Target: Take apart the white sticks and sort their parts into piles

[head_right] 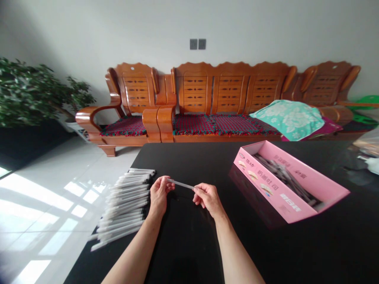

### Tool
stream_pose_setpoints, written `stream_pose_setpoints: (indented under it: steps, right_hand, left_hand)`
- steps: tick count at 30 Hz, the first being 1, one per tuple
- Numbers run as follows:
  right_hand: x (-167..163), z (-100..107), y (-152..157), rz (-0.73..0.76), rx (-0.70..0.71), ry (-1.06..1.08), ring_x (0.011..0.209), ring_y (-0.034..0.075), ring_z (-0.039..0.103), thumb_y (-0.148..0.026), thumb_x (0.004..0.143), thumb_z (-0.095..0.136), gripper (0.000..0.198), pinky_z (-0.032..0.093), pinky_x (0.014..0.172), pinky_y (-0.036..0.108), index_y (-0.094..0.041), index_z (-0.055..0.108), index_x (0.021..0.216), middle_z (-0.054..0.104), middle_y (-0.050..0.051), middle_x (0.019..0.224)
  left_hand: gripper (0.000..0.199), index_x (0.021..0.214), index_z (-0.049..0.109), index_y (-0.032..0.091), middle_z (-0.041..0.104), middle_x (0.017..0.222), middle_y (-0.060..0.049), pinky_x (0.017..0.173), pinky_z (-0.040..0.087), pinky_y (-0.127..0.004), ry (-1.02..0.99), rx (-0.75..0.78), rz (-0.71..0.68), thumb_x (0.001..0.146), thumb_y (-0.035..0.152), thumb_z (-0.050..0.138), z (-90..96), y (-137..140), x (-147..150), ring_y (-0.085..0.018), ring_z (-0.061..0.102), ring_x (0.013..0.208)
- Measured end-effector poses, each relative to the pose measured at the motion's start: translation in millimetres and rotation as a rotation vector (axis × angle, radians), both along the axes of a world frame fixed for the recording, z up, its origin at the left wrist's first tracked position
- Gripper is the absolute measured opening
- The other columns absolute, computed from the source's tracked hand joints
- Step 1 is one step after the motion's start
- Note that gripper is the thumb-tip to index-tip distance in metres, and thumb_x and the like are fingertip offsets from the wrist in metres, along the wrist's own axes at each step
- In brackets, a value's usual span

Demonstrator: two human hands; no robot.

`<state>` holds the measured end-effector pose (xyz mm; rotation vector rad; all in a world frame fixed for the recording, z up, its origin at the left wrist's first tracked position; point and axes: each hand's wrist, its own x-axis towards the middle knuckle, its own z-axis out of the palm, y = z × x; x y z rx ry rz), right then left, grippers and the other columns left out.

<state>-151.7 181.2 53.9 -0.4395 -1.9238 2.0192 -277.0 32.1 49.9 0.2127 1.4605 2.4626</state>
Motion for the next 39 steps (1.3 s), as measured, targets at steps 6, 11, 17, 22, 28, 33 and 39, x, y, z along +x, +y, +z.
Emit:
stream_pose_setpoints:
  steps: [6,11,17,22,28,33,39]
  right_hand:
    - [1.8,1.1,2.1,0.006,-0.006,-0.016,0.048,0.013,0.06,-0.046,0.08,0.067,0.033,0.034,0.034,0.017,-0.013,0.067,0.087,0.068,0.004,0.062]
    - [1.2,0.3,-0.6,0.039,0.0,-0.034,0.048,0.014,0.061,-0.053,0.084,0.059,0.041,0.035,0.034,0.017,-0.013,0.065,0.086,0.068,0.005,0.06]
    - [1.0,0.0,0.1,0.03,0.041,-0.036,0.043,0.012,0.057,-0.054,0.085,0.057,0.04,0.031,0.033,0.017,-0.014,0.064,0.082,0.064,0.002,0.055]
    - [4.1,3.9,7.1,-0.015,0.029,-0.014,0.045,0.012,0.056,-0.048,0.081,0.064,0.034,0.031,0.034,0.018,-0.015,0.066,0.083,0.065,0.002,0.058]
    - [2.9,1.9,8.5,-0.168,0.121,-0.017,0.047,0.013,0.056,-0.048,0.08,0.064,0.033,0.034,0.036,0.02,-0.016,0.069,0.083,0.064,0.003,0.058]
    - [-1.9,-7.6,-2.3,-0.127,0.516,-0.074,0.056,0.017,0.062,-0.04,0.082,0.064,0.022,0.046,0.053,0.026,-0.021,0.074,0.087,0.069,0.002,0.065]
    - [-4.0,-14.6,-7.4,-0.202,0.983,-0.228,0.075,0.023,0.071,-0.034,0.083,0.064,0.016,0.049,0.069,0.03,-0.029,0.077,0.093,0.077,0.004,0.085]
  left_hand:
    - [0.038,0.088,0.063,0.012,0.066,0.07,-0.003,0.056,0.053,-0.023,0.0,-0.009,0.014,0.077,0.048,0.071,1.3,1.1,2.0,-0.012,0.064,0.059]
    - [0.038,0.089,0.061,0.013,0.067,0.072,-0.003,0.056,0.053,-0.023,0.009,-0.002,0.014,0.078,0.049,0.07,2.7,0.7,1.7,-0.012,0.064,0.058]
    - [0.038,0.09,0.061,0.013,0.067,0.072,-0.004,0.056,0.053,-0.023,0.018,0.005,0.018,0.079,0.049,0.069,0.1,-0.1,-0.2,-0.012,0.064,0.058]
    - [0.038,0.09,0.058,0.014,0.068,0.072,-0.003,0.057,0.053,-0.023,0.001,0.032,0.045,0.08,0.05,0.068,-1.0,-0.7,-1.3,-0.012,0.065,0.059]
    - [0.04,0.093,0.056,0.016,0.069,0.074,-0.003,0.057,0.053,-0.023,-0.044,0.081,0.074,0.08,0.052,0.067,-0.7,0.9,-1.9,-0.012,0.066,0.06]
    - [0.041,0.092,0.056,0.015,0.067,0.072,-0.003,0.056,0.053,-0.023,-0.067,0.106,0.082,0.079,0.052,0.068,-1.7,1.1,-3.1,-0.012,0.066,0.06]
    - [0.041,0.094,0.056,0.014,0.069,0.073,-0.004,0.056,0.054,-0.023,-0.065,0.084,0.063,0.079,0.051,0.068,-2.8,2.1,-1.3,-0.013,0.067,0.059]
